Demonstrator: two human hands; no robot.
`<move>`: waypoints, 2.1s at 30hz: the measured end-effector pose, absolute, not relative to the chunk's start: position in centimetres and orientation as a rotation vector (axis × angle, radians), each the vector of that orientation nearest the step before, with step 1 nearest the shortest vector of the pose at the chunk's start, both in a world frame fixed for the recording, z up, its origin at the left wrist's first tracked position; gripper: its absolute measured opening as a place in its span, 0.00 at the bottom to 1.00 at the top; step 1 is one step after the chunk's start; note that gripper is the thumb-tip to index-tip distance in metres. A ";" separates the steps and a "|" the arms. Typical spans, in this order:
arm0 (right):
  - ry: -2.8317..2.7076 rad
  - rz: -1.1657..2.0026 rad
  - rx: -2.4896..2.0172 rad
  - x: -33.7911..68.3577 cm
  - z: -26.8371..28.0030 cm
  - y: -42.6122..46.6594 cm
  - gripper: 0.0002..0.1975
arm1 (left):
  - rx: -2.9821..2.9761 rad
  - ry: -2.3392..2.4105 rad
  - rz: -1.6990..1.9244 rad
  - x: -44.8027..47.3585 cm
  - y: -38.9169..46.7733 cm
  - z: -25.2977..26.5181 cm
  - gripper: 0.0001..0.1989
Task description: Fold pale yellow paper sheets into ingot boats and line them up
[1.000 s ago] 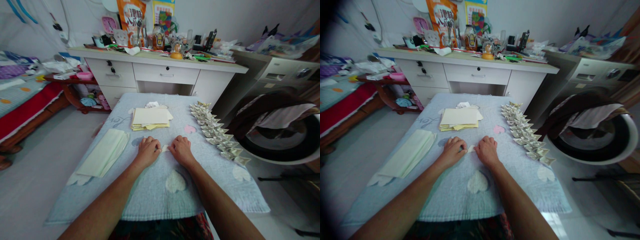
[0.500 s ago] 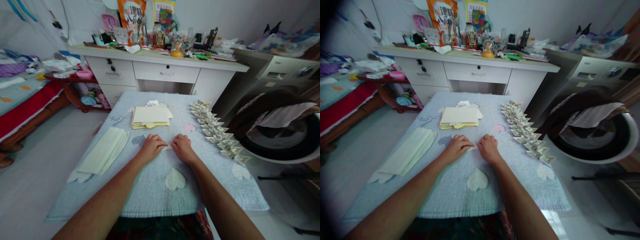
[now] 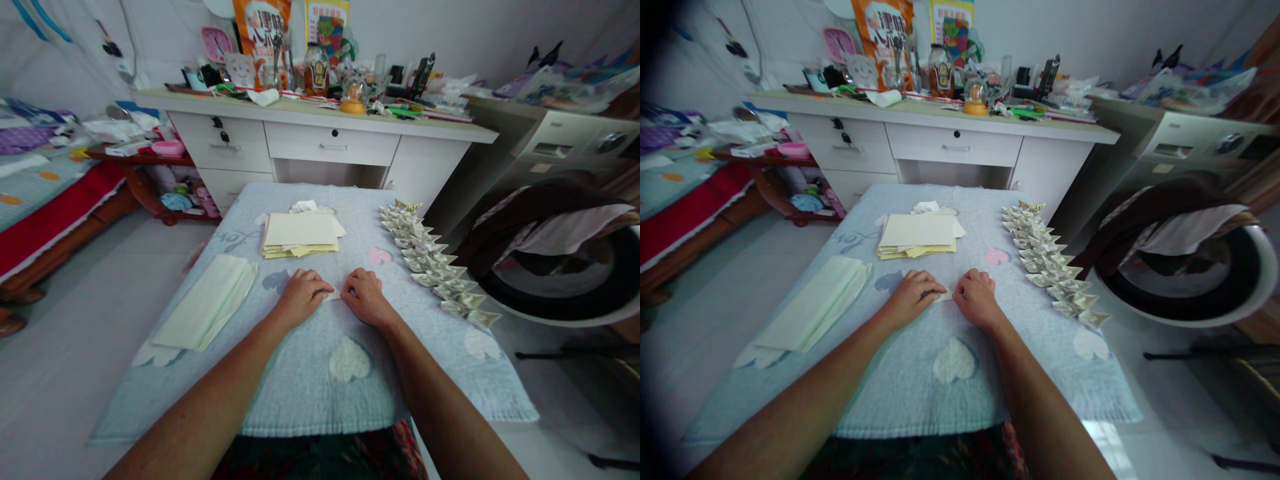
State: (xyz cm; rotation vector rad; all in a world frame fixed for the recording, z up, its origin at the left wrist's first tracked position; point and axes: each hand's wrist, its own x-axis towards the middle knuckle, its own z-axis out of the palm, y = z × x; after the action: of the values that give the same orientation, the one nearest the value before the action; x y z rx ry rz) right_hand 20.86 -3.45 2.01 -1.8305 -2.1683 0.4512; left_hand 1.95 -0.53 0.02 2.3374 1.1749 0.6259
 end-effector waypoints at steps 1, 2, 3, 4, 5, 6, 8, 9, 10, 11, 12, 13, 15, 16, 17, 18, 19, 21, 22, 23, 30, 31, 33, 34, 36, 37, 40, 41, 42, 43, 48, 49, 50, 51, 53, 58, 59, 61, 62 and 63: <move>-2.169 0.454 -1.835 20.8 2.0 -3.4 0.06 | 2.336 1.174 0.622 1.9 -0.5 0.0 0.12; -2.167 0.458 -1.837 20.8 2.0 -3.4 0.06 | 2.336 1.173 0.620 1.9 -0.5 0.0 0.12; -2.165 0.464 -1.839 20.8 2.1 -3.4 0.06 | 2.337 1.169 0.619 1.9 -0.5 0.0 0.12; -2.162 0.471 -1.842 20.8 2.0 -3.3 0.06 | 2.340 1.164 0.620 1.9 -0.5 0.1 0.12; -2.160 0.477 -1.843 20.8 2.0 -3.3 0.06 | 2.343 1.158 0.621 1.9 -0.5 0.1 0.12; -2.159 0.477 -1.845 20.8 2.0 -3.3 0.06 | 2.347 1.155 0.624 1.9 -0.5 0.1 0.12; -2.160 0.458 -1.856 20.7 1.9 -3.4 0.05 | 2.352 1.158 0.629 1.9 -0.5 0.1 0.12; -2.162 0.437 -1.865 20.6 1.9 -3.5 0.05 | 2.353 1.164 0.628 1.9 -0.5 0.1 0.12; -2.165 0.412 -1.875 20.5 1.8 -3.6 0.05 | 2.353 1.172 0.625 1.9 -0.5 0.1 0.11; -2.168 0.382 -1.883 20.3 1.8 -3.7 0.04 | 2.351 1.180 0.622 2.0 -0.5 0.1 0.11; -2.168 0.349 -1.888 20.2 1.7 -3.9 0.05 | 2.349 1.188 0.618 2.0 -0.6 0.0 0.11; -2.167 0.315 -1.888 20.0 1.6 -4.0 0.06 | 2.346 1.194 0.617 2.0 -0.6 0.0 0.11; -2.157 0.249 -1.882 19.7 1.4 -4.1 0.11 | 2.341 1.201 0.621 2.1 -0.6 0.0 0.11; -2.152 0.223 -1.881 19.5 1.3 -4.2 0.14 | 2.340 1.201 0.625 2.1 -0.6 0.0 0.11; -2.147 0.202 -1.885 19.4 1.2 -4.2 0.16 | 2.340 1.199 0.627 2.1 -0.6 0.0 0.11; -2.142 0.188 -1.892 19.3 1.1 -4.2 0.18 | 2.341 1.194 0.627 2.1 -0.6 0.0 0.10; -2.137 0.178 -1.901 19.2 1.0 -4.2 0.19 | 2.344 1.189 0.626 2.1 -0.6 0.0 0.10; -2.122 0.171 -1.915 19.0 0.9 -4.2 0.20 | 2.351 1.178 0.619 2.0 -0.6 0.1 0.11; -2.112 0.172 -1.920 18.9 0.9 -4.1 0.20 | 2.354 1.175 0.616 2.0 -0.6 0.1 0.11; -2.104 0.177 -1.922 18.8 0.8 -4.1 0.21 | 2.357 1.176 0.614 2.0 -0.6 0.1 0.11; -2.064 0.294 -1.921 19.1 1.1 -4.0 0.22 | 2.374 1.184 0.628 1.9 -0.6 -0.2 0.10; -2.055 0.329 -1.916 19.3 1.2 -4.0 0.22 | 2.373 1.187 0.629 1.9 -0.6 -0.2 0.11; -2.034 0.394 -1.910 19.6 1.3 -3.9 0.21 | 2.369 1.192 0.621 1.9 -0.6 -0.1 0.11; -2.027 0.418 -1.912 19.7 1.3 -3.8 0.21 | 2.368 1.192 0.616 1.9 -0.6 -0.1 0.12; -2.022 0.438 -1.921 19.8 1.4 -3.8 0.21 | 2.366 1.193 0.610 1.9 -0.7 0.0 0.12; -2.025 0.439 -1.926 19.8 1.4 -3.7 0.21 | 2.364 1.193 0.607 1.9 -0.7 0.1 0.12; -2.045 0.431 -1.936 19.8 1.4 -3.7 0.22 | 2.354 1.198 0.596 1.9 -0.7 0.1 0.12; -2.052 0.430 -1.936 19.8 1.4 -3.7 0.22 | 2.354 1.197 0.590 1.9 -0.7 0.1 0.12; -2.058 0.431 -1.935 19.8 1.4 -3.6 0.22 | 2.355 1.195 0.584 1.9 -0.7 0.1 0.13; -2.062 0.432 -1.932 19.9 1.3 -3.6 0.22 | 2.358 1.193 0.582 1.9 -0.6 0.0 0.13; -2.076 0.414 -1.913 20.2 1.1 -3.5 0.22 | 2.362 1.181 0.593 1.8 -0.6 0.0 0.14; -2.083 0.410 -1.910 20.2 1.1 -3.5 0.22 | 2.362 1.183 0.594 1.8 -0.7 0.0 0.14; -2.088 0.404 -1.907 20.2 1.1 -3.5 0.22 | 2.363 1.184 0.595 1.8 -0.7 0.0 0.14; -2.091 0.396 -1.904 20.3 1.1 -3.6 0.21 | 2.365 1.185 0.597 1.8 -0.7 0.0 0.14; -2.094 0.373 -1.897 20.3 1.0 -3.6 0.20 | 2.372 1.179 0.606 1.8 -0.7 0.0 0.14; -2.100 0.302 -1.864 20.1 0.8 -3.7 0.17 | 2.387 1.160 0.657 1.8 -0.8 -0.2 0.12; -2.098 0.281 -1.865 20.0 0.7 -3.8 0.20 | 2.389 1.160 0.665 1.8 -0.8 -0.3 0.12; -2.096 0.236 -1.879 19.7 0.7 -3.9 0.24 | 2.395 1.159 0.674 1.8 -0.8 -0.3 0.12; -2.096 0.216 -1.889 19.5 0.6 -3.9 0.25 | 2.399 1.158 0.676 1.8 -0.8 -0.3 0.11; -2.095 0.201 -1.899 19.4 0.6 -3.9 0.26 | 2.404 1.156 0.675 1.8 -0.8 -0.4 0.11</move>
State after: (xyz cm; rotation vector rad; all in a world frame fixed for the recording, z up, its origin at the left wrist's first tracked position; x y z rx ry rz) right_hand 19.37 -3.90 0.63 -1.8990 -2.0949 0.2013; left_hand 1.77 -0.78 -0.36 2.4037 1.1564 0.6746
